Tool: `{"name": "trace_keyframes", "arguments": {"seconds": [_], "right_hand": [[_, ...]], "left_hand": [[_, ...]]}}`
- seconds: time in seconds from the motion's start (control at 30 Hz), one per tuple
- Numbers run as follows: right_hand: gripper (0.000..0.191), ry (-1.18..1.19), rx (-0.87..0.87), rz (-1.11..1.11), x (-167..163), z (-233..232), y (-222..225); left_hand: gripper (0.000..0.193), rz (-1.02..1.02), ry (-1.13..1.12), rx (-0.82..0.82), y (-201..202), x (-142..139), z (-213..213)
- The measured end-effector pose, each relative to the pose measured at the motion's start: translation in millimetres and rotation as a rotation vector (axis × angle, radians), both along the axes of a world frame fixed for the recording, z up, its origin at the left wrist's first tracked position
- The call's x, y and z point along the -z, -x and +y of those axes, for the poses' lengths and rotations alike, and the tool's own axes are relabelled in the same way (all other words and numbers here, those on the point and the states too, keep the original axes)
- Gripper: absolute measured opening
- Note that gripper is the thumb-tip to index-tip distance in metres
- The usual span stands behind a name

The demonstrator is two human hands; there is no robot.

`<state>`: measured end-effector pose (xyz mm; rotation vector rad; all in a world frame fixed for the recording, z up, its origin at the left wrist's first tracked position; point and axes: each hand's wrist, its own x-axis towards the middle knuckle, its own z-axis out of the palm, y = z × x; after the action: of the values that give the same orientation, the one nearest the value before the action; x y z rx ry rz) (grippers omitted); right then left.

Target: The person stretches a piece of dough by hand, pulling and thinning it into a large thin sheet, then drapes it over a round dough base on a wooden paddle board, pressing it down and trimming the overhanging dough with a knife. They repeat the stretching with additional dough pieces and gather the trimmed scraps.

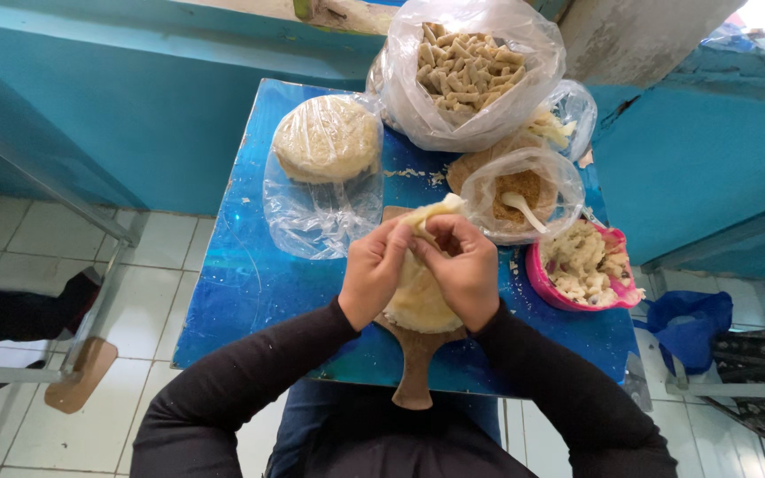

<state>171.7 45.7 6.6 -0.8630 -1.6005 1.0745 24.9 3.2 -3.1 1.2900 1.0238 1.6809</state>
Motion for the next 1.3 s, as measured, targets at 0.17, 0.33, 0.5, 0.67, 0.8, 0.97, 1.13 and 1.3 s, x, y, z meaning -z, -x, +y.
{"name": "trace_keyframes", "arguments": {"seconds": [0.17, 0.33, 0.5, 0.67, 0.8, 0.97, 1.13, 1.3], "right_hand": [[0.028, 0.274, -0.114, 0.28, -7, 10, 2], [0.025, 0.653, -0.23, 0.481, -8, 25, -10], [0.03, 0.717, -0.316, 0.687, -8, 37, -30], [0.038, 0.861, -0.26, 0.813, 3, 57, -51], [0.034, 0.807, -0.197, 0.892, 10, 77, -83], [0.027, 0.702, -0.111, 0.882, -4, 81, -100], [0.032, 0.774, -0.221, 0.53, -46, 58, -91], [0.033, 0.742, -0.493, 0.319, -78, 50, -76]], "left_hand": [[0.036, -0.313, 0.009, 0.013, 8, 12, 11], [0.037, -0.467, -0.019, 0.024, 15, 5, 17], [0.04, -0.711, -0.012, 0.133, 24, -7, 25], [0.043, -0.896, 0.119, 0.124, 46, -13, 37], [0.043, -1.013, 0.131, 0.073, 68, -11, 50], [0.047, -1.026, 0.074, 0.155, 94, -11, 57], [0.05, -0.995, 0.062, 0.396, 104, -15, 59], [0.051, -1.054, 0.083, 0.401, 105, -13, 63]]}}
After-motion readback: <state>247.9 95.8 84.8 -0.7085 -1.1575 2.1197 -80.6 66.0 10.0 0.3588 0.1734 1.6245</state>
